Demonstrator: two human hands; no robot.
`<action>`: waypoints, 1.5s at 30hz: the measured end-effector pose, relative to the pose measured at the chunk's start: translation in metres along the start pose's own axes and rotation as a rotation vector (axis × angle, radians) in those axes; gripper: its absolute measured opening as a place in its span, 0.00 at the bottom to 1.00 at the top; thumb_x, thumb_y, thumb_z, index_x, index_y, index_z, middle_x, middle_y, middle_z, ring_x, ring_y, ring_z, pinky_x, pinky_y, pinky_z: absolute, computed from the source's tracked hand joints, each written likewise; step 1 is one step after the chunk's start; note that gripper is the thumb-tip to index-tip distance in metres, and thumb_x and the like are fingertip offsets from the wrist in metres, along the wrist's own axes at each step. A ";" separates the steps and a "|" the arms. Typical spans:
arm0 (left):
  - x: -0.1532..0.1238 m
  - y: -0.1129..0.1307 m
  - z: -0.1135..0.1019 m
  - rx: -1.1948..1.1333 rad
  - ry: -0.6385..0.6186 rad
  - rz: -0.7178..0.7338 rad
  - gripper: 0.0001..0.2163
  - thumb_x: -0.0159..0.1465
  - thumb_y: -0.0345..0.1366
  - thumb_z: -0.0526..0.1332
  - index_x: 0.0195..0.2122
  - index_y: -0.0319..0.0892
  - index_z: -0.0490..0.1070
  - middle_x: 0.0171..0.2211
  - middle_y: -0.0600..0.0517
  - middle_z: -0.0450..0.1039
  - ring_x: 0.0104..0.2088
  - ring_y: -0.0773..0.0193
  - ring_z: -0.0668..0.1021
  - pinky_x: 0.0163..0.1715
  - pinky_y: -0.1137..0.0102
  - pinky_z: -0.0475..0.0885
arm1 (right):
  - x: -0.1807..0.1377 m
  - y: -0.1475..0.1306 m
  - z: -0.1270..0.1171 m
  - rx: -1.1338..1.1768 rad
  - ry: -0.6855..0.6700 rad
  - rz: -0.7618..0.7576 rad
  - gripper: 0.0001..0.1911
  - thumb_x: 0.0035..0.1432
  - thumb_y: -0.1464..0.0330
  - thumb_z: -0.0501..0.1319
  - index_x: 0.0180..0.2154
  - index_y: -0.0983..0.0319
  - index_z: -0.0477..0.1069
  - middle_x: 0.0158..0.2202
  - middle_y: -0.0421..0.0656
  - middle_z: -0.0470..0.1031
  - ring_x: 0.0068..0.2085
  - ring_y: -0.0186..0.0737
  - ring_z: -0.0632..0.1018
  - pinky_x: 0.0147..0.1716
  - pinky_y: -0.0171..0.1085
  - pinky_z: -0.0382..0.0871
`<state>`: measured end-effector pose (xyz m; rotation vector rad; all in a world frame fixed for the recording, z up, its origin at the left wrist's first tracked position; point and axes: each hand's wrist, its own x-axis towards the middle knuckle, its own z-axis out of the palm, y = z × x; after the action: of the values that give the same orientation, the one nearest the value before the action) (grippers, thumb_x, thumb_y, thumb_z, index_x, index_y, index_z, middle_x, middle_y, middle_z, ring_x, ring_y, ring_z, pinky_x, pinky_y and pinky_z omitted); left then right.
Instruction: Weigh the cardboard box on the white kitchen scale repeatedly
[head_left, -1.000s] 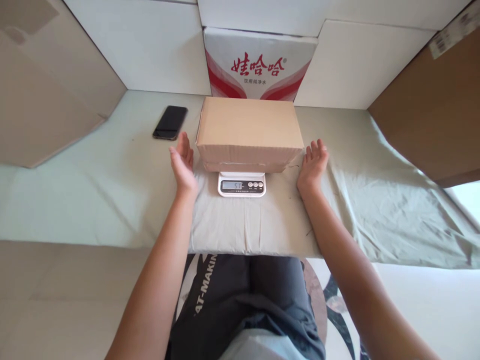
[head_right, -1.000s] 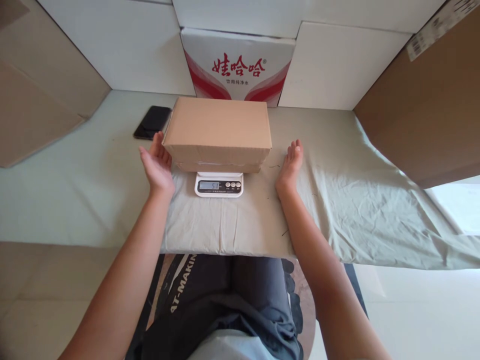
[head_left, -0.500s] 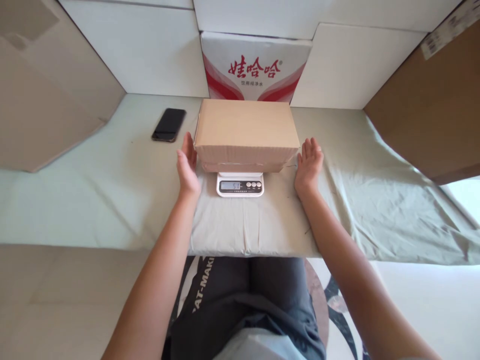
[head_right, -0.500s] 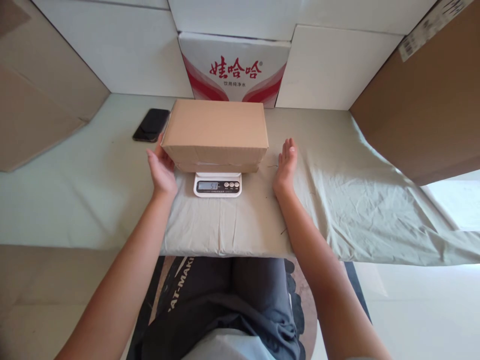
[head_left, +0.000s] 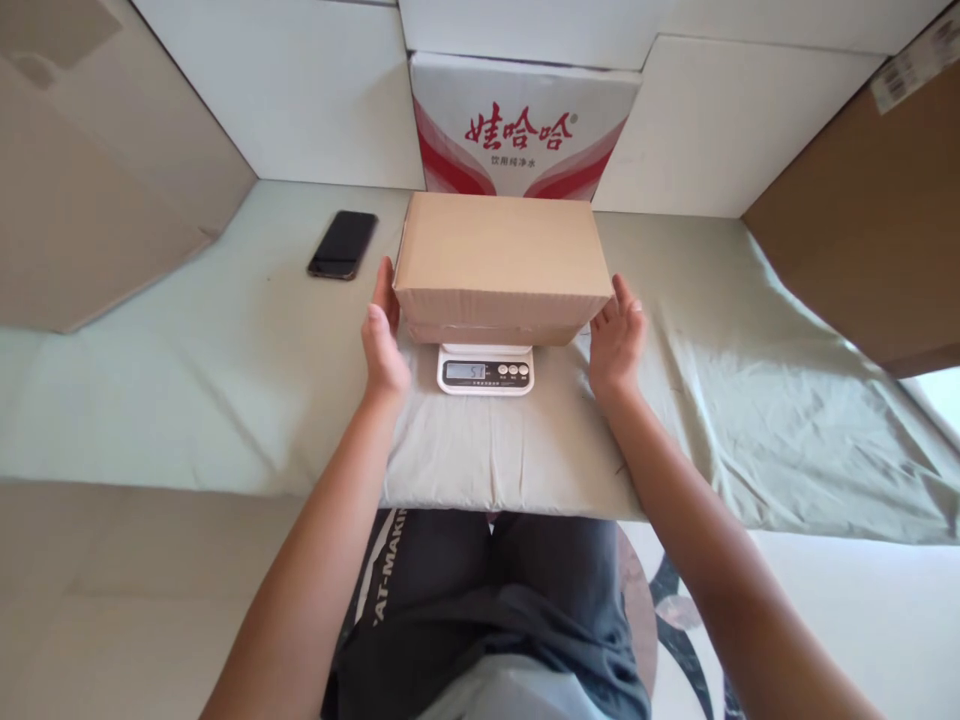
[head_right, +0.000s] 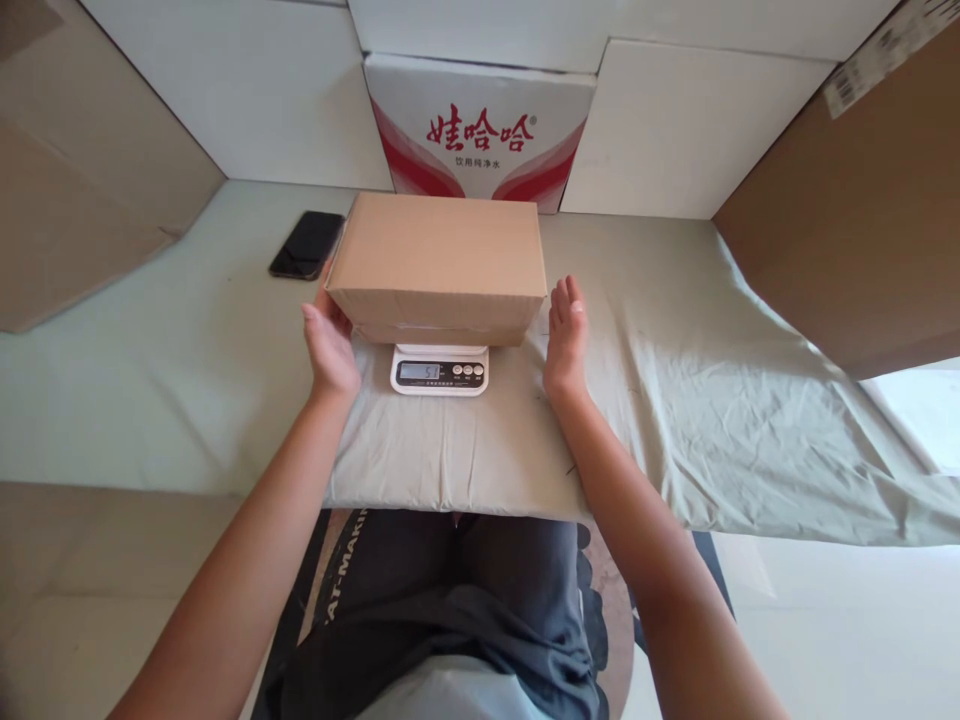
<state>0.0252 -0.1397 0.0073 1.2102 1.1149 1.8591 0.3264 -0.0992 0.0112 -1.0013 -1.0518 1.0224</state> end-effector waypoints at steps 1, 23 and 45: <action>-0.002 0.003 0.001 0.010 -0.002 -0.002 0.45 0.66 0.77 0.51 0.72 0.52 0.72 0.77 0.46 0.65 0.80 0.47 0.63 0.80 0.56 0.60 | -0.003 -0.001 0.001 -0.006 -0.010 -0.004 0.47 0.58 0.31 0.52 0.71 0.46 0.65 0.78 0.41 0.66 0.81 0.52 0.63 0.84 0.62 0.48; -0.016 0.006 0.012 -0.046 -0.041 0.111 0.37 0.71 0.71 0.51 0.63 0.50 0.80 0.62 0.42 0.80 0.69 0.39 0.77 0.70 0.45 0.71 | -0.045 -0.022 0.036 0.038 -0.228 -0.142 0.29 0.71 0.40 0.52 0.60 0.45 0.76 0.69 0.39 0.77 0.81 0.52 0.63 0.84 0.57 0.53; 0.131 -0.050 0.034 -0.125 -0.076 -0.177 0.40 0.68 0.77 0.49 0.57 0.48 0.78 0.67 0.46 0.77 0.76 0.47 0.69 0.75 0.47 0.67 | 0.111 0.027 0.090 0.099 -0.169 -0.214 0.43 0.56 0.29 0.57 0.65 0.42 0.70 0.74 0.30 0.71 0.82 0.46 0.60 0.85 0.51 0.50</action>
<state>0.0119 0.0037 0.0189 1.0672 1.0140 1.7085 0.2546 0.0271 0.0239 -0.7148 -1.2073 0.9846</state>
